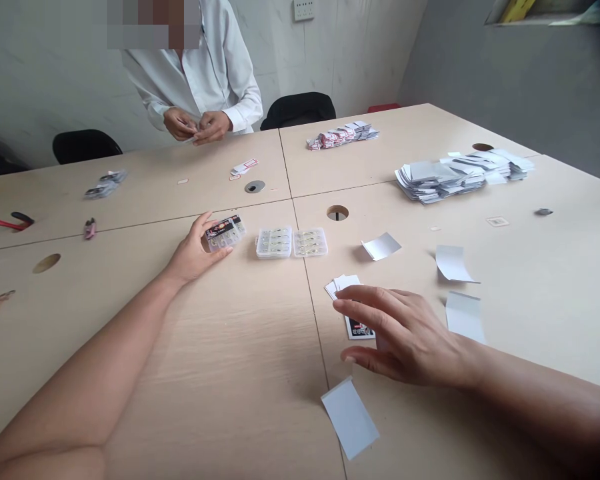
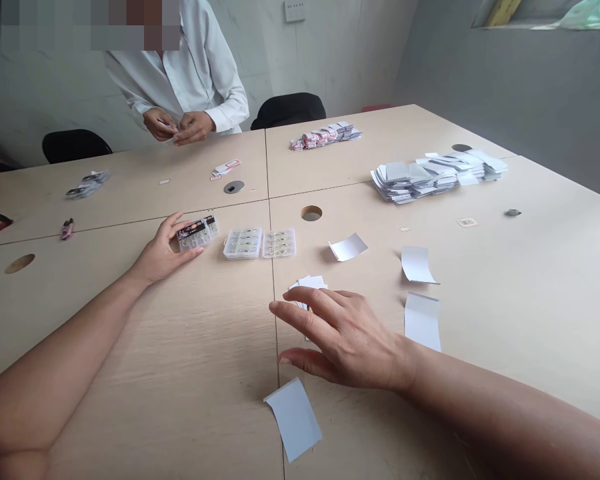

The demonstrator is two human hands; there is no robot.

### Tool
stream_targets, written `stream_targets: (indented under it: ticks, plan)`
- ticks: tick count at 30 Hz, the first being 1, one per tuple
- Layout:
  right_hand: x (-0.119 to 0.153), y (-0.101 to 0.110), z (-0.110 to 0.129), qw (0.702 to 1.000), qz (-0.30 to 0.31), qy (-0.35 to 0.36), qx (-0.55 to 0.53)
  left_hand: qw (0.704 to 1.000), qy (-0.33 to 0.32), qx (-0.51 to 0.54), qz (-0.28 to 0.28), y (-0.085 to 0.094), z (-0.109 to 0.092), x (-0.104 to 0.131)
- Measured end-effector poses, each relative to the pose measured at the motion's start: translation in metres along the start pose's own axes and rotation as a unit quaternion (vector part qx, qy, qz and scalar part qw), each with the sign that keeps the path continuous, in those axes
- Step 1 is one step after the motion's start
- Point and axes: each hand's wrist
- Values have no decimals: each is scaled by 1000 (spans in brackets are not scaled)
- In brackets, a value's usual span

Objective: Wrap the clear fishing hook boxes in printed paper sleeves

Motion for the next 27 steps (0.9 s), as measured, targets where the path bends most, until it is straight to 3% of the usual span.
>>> stream_targets:
  ticks: [16,27]
  plan:
    - [2,-2,0,1000,7,-4,1,1000,1,-3,18,-1,-6,2]
    - [3,-2,0,1000,5,-2,-2,1000,-23,-4,5,-1,10,-2]
Point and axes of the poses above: each hand's wrist, its own x-axis away from the middle knuckle, its own y-axis out of the back of the hand, z = x × y, and after that the axes turned 5 degrees about x, right-handed
